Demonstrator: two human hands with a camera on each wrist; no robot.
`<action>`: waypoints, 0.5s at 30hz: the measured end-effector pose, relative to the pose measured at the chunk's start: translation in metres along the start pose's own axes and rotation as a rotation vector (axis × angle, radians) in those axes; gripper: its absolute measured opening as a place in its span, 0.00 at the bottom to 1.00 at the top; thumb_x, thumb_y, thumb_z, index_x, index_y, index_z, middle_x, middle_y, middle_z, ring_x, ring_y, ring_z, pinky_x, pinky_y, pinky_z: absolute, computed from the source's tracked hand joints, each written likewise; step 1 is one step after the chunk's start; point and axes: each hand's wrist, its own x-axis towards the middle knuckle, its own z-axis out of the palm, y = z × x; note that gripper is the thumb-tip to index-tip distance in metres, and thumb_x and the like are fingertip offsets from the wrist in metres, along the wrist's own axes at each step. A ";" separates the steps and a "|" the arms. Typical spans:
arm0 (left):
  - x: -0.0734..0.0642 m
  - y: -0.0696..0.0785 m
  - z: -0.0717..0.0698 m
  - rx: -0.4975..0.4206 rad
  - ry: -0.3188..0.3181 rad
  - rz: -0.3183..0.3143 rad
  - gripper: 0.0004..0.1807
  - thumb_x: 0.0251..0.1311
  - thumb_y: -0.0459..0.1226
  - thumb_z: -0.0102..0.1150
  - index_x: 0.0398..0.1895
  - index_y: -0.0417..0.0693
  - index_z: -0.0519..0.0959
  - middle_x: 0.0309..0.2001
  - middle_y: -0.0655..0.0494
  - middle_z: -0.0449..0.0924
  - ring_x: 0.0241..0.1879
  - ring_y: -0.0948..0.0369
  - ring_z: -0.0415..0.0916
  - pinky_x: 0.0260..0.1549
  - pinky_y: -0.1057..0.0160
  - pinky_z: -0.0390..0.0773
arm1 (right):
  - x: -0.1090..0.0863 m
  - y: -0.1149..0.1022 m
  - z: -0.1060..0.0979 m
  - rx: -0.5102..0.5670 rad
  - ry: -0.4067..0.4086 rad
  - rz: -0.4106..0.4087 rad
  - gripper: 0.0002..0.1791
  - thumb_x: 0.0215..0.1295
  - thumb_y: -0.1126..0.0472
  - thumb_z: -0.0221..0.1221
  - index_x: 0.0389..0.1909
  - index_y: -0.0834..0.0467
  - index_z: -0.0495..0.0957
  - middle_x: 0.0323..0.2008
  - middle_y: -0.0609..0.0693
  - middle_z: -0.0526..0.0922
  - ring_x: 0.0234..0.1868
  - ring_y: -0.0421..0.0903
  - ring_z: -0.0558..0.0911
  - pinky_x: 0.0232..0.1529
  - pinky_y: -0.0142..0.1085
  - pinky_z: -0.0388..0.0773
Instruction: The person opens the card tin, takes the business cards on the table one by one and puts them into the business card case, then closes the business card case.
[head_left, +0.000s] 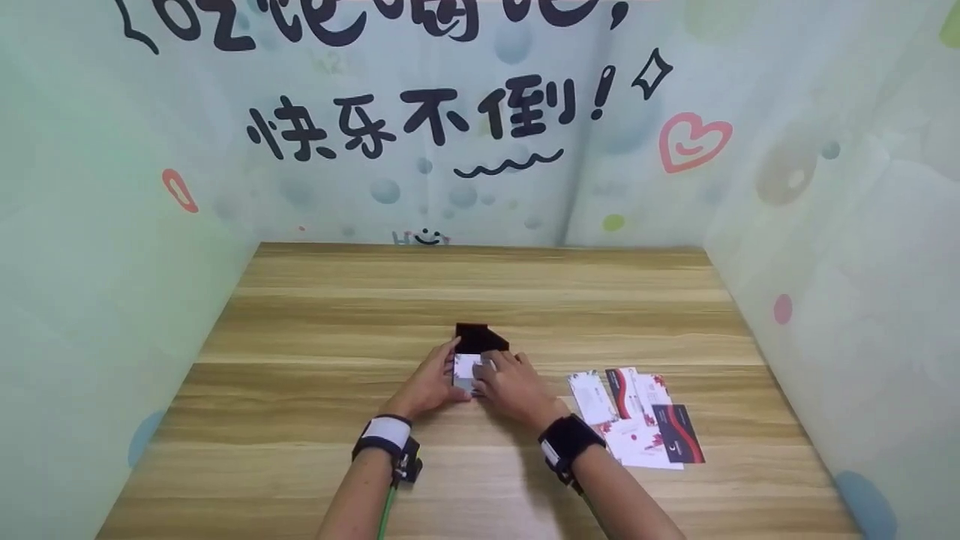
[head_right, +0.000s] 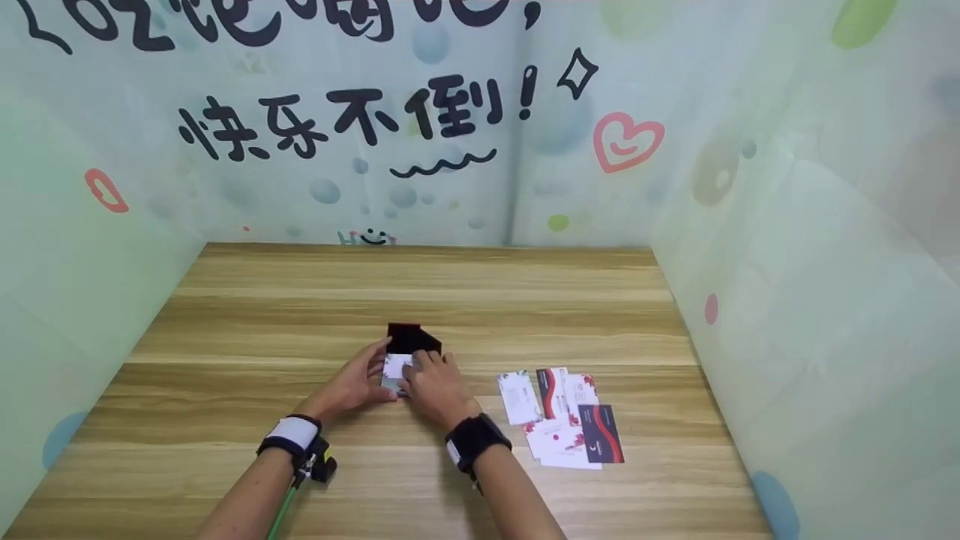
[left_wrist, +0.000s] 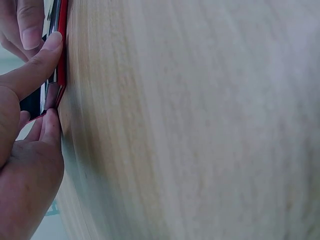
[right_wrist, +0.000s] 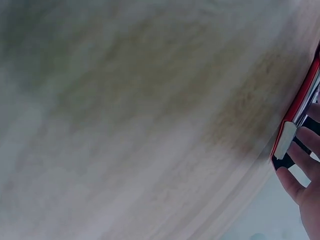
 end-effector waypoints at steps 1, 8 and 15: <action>0.000 0.000 0.000 -0.001 0.001 0.003 0.58 0.45 0.19 0.70 0.79 0.35 0.47 0.73 0.24 0.51 0.73 0.31 0.55 0.74 0.41 0.61 | -0.001 -0.001 0.001 -0.004 0.005 -0.004 0.19 0.75 0.49 0.52 0.56 0.53 0.82 0.56 0.56 0.81 0.56 0.55 0.80 0.53 0.50 0.78; 0.000 -0.001 0.000 -0.009 -0.007 0.010 0.57 0.45 0.18 0.68 0.78 0.34 0.47 0.72 0.27 0.50 0.72 0.32 0.56 0.73 0.43 0.64 | -0.007 -0.006 0.002 0.007 0.029 -0.006 0.19 0.74 0.50 0.54 0.56 0.55 0.82 0.55 0.55 0.81 0.56 0.54 0.80 0.54 0.52 0.78; 0.000 0.002 0.000 -0.045 -0.017 0.004 0.57 0.44 0.16 0.66 0.79 0.34 0.45 0.72 0.26 0.50 0.73 0.32 0.55 0.73 0.43 0.63 | -0.008 -0.011 -0.002 0.046 -0.034 0.037 0.22 0.76 0.47 0.50 0.59 0.56 0.80 0.57 0.56 0.80 0.60 0.56 0.77 0.58 0.55 0.77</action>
